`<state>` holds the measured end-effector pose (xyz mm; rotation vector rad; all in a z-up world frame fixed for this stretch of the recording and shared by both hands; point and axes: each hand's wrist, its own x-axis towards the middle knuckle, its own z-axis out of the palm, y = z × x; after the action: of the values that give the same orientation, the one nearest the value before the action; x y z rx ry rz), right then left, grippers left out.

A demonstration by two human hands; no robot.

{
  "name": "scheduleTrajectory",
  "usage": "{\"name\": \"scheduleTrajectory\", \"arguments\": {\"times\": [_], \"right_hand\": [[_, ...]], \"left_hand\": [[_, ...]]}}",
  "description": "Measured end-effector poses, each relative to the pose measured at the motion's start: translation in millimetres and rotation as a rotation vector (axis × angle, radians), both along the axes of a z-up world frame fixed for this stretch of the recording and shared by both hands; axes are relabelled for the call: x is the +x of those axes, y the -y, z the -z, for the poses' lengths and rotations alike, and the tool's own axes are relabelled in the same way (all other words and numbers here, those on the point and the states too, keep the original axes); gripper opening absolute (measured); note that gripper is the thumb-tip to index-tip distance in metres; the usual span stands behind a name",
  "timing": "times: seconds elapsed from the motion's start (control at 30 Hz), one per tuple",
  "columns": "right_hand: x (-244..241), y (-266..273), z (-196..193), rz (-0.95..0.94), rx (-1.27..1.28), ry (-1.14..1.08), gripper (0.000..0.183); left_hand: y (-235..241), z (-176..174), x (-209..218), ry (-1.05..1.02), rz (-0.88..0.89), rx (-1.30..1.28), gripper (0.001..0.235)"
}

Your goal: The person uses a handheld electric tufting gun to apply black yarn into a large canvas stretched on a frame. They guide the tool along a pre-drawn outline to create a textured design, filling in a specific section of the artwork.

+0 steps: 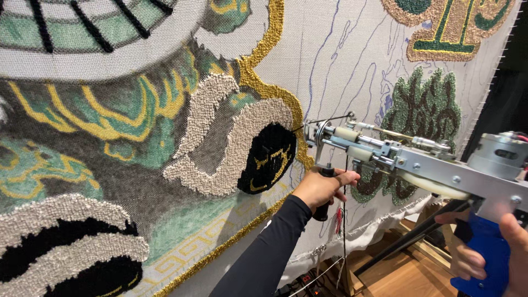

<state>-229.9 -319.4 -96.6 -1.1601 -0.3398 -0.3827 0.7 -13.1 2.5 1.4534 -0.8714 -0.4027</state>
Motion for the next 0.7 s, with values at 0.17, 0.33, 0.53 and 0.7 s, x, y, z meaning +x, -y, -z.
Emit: {"name": "scheduleTrajectory", "arguments": {"times": [0.17, 0.33, 0.53, 0.7], "right_hand": [[7.1, 17.8, 23.5, -0.136, 0.106, 0.078, 0.104], [9.2, 18.9, 36.7, -0.135, 0.137, 0.064, 0.102], [-2.5, 3.8, 27.0, 0.080, -0.012, -0.029, 0.097], [-1.6, 5.6, 25.3, -0.013, -0.015, -0.032, 0.095]], "left_hand": [[-1.2, -14.9, -0.5, 0.096, -0.072, 0.104, 0.036], [-14.1, -10.3, -11.7, 0.026, 0.049, -0.018, 0.043], [-15.8, 13.0, -12.9, -0.031, 0.073, 0.046, 0.046], [-6.8, 29.7, -3.8, -0.100, 0.101, 0.020, 0.036]]}}
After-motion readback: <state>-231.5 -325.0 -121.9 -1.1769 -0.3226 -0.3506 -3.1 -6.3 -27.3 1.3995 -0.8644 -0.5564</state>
